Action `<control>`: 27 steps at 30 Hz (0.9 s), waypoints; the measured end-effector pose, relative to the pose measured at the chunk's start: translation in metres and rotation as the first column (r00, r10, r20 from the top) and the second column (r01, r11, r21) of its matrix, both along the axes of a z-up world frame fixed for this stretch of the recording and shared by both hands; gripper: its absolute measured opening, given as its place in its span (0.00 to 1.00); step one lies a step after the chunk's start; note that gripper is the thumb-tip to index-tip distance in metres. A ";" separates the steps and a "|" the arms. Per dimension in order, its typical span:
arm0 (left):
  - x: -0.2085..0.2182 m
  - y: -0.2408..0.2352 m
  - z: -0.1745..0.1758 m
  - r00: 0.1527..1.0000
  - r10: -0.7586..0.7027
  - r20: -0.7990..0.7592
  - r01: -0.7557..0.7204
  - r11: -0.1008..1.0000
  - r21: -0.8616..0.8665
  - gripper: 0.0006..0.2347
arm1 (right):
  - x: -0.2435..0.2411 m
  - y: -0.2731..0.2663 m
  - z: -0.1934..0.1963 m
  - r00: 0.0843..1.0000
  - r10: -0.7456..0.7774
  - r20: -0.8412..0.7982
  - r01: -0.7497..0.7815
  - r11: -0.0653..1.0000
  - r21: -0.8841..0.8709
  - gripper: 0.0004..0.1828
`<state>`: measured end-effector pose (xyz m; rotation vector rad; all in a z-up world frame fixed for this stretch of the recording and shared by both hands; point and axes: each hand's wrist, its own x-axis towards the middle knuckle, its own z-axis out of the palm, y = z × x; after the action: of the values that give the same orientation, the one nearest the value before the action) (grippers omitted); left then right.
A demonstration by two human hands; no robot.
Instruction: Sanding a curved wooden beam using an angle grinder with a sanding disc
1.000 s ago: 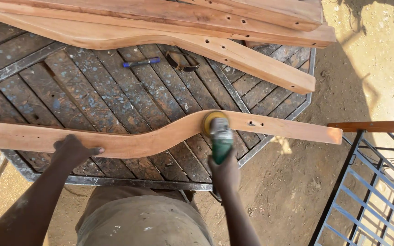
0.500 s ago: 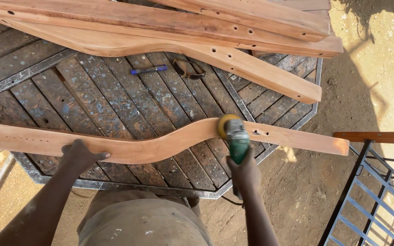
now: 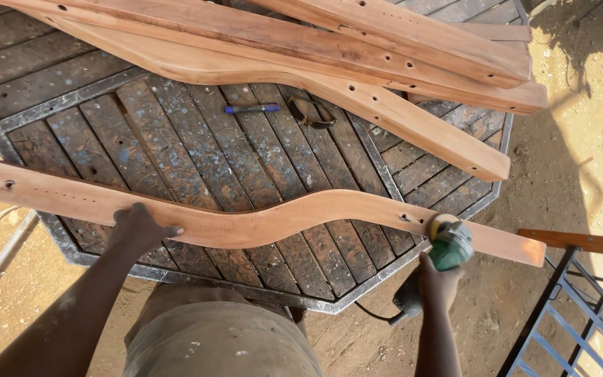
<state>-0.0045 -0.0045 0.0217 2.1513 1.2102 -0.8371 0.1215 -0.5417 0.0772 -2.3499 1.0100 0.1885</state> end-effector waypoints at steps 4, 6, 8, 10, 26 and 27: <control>0.003 -0.005 0.017 1.000 0.005 0.018 -0.004 1.000 -0.017 0.40 | -0.020 0.081 -0.004 0.938 0.319 -0.134 -0.327 0.944 -0.038 0.45; 0.000 0.000 0.003 1.000 0.000 0.005 0.000 1.000 -0.006 0.42 | -0.033 0.131 0.000 0.886 0.428 -0.176 -0.438 0.899 -0.015 0.45; -0.003 0.002 -0.002 1.000 -0.012 -0.011 0.011 1.000 -0.007 0.44 | -0.049 0.169 0.003 0.823 0.523 -0.223 -0.536 0.844 0.003 0.44; -0.002 0.001 -0.002 1.000 -0.002 0.000 0.002 1.000 0.002 0.44 | -0.062 0.196 0.002 0.684 0.719 -0.125 -0.718 0.694 0.061 0.46; 0.000 0.005 -0.020 0.999 -0.005 -0.032 0.005 1.000 0.001 0.41 | -0.016 0.058 0.018 0.920 0.321 -0.227 -0.342 0.938 -0.059 0.34; -0.002 0.006 -0.022 0.998 -0.030 -0.054 0.031 0.999 0.010 0.42 | -0.009 0.043 0.022 0.941 0.219 -0.259 -0.246 0.966 -0.077 0.37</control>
<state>-0.0060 0.0013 -0.0004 2.1732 1.2136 -0.9090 0.1121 -0.4990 0.0988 -2.5913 0.8686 0.5443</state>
